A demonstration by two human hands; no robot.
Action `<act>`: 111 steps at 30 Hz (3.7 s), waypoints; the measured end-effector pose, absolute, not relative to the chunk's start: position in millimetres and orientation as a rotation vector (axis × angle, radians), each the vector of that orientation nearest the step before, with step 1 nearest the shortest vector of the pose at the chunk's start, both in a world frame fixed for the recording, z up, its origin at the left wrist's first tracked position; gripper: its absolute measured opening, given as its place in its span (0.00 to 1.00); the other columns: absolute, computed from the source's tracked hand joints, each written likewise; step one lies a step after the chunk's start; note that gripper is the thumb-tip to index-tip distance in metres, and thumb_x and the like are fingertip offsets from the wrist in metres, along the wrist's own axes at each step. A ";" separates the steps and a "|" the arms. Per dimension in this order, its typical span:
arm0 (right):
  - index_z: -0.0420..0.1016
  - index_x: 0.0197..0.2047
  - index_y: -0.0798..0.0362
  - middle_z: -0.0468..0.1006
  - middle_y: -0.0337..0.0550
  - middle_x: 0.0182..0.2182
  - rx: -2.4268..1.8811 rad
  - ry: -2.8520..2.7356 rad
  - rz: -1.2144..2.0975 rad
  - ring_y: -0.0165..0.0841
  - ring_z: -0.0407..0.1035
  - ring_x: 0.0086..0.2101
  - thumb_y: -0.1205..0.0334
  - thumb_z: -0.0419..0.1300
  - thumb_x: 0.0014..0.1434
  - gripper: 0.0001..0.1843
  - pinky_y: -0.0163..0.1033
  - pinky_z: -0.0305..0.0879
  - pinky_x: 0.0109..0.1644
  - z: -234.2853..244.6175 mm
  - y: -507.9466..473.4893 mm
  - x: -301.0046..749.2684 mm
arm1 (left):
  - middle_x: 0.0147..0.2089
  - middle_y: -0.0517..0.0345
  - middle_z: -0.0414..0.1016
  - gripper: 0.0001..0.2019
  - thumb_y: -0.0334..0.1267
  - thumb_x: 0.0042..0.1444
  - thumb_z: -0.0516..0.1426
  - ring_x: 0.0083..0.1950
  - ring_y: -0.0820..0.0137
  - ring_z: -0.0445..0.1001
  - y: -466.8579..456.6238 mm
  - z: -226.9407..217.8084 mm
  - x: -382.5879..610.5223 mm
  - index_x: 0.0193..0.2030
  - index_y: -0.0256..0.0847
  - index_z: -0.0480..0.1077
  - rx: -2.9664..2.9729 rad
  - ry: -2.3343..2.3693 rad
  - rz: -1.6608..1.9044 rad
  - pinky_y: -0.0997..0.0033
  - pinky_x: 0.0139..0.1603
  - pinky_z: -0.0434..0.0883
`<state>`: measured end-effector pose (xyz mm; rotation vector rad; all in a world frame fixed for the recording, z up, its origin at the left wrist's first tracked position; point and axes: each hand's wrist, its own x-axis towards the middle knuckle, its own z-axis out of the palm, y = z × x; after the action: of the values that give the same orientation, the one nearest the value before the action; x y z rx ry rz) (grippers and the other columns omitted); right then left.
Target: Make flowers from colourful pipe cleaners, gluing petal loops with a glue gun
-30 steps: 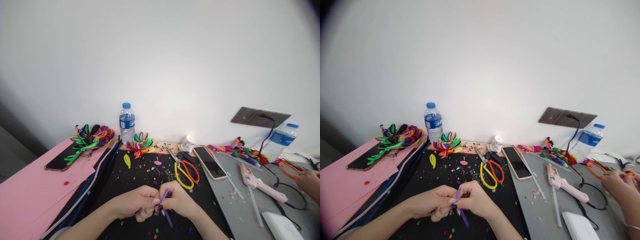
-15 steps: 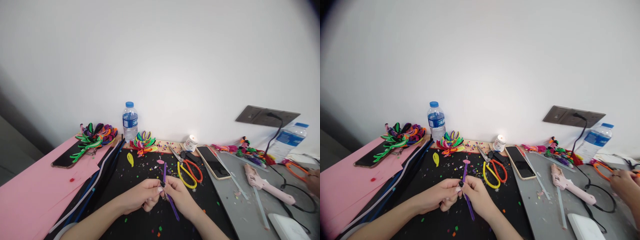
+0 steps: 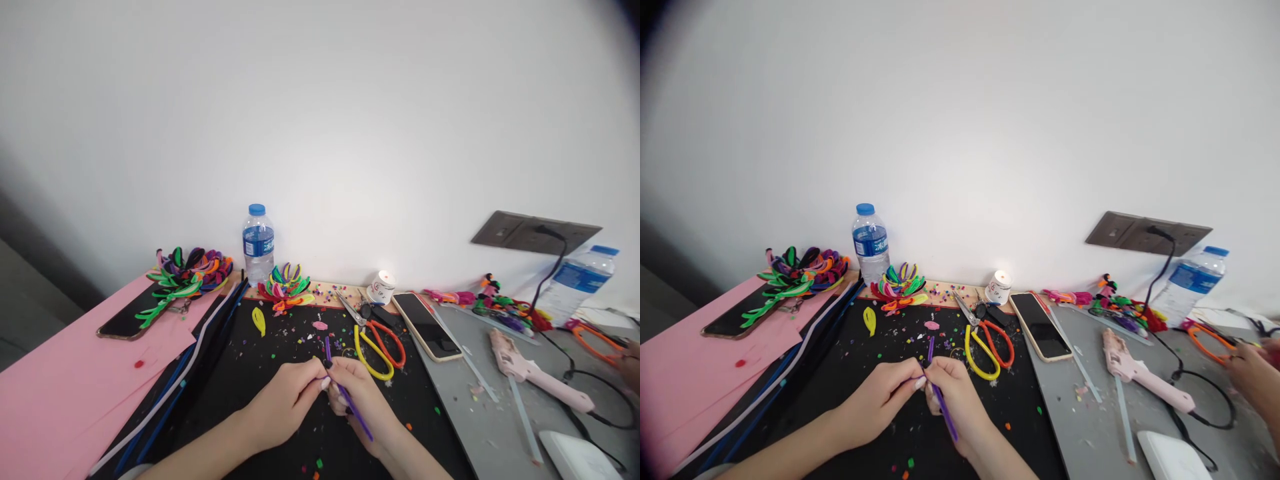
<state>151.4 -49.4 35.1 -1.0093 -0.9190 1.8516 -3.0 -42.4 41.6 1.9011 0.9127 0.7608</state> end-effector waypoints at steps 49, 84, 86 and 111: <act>0.64 0.25 0.55 0.63 0.33 0.16 -1.118 -1.293 1.595 0.21 0.48 0.16 0.50 0.58 0.54 0.18 0.30 0.39 0.19 44.8 -41.1 163.8 | 0.26 0.58 0.69 0.13 0.41 0.56 0.53 0.30 0.70 0.68 -33.2 39.1 -6.4 0.27 0.37 0.73 1.556 0.874 0.817 0.73 0.35 0.63; 0.70 0.43 0.49 0.69 0.46 0.45 -1.326 -1.830 0.349 0.36 0.64 0.34 0.64 0.62 0.49 0.15 0.39 0.61 0.33 46.3 -20.0 200.2 | 0.26 0.63 0.67 0.10 0.43 0.53 0.58 0.28 0.75 0.65 -25.9 32.0 -10.1 0.37 0.39 0.70 0.831 0.806 1.012 0.76 0.32 0.63; 0.71 0.41 0.49 0.69 0.45 0.44 -1.259 -1.859 0.488 0.35 0.64 0.33 0.67 0.62 0.48 0.15 0.38 0.60 0.33 46.4 -22.7 194.1 | 0.28 0.62 0.68 0.11 0.44 0.53 0.59 0.28 0.77 0.64 -25.6 33.0 -10.2 0.38 0.39 0.71 0.782 0.769 0.991 0.77 0.31 0.61; 0.58 0.24 0.53 0.57 0.29 0.15 -1.152 -1.285 1.246 0.22 0.50 0.17 0.58 0.58 0.53 0.13 0.31 0.46 0.21 34.2 -31.1 175.7 | 0.29 0.62 0.68 0.05 0.37 0.53 0.59 0.31 0.76 0.67 -25.6 32.0 -9.3 0.34 0.37 0.70 0.751 0.704 1.012 0.73 0.38 0.67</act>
<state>175.7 -31.1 34.2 -1.1524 -1.2846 1.2465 -9.3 -25.6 32.0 0.7508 0.7039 1.0120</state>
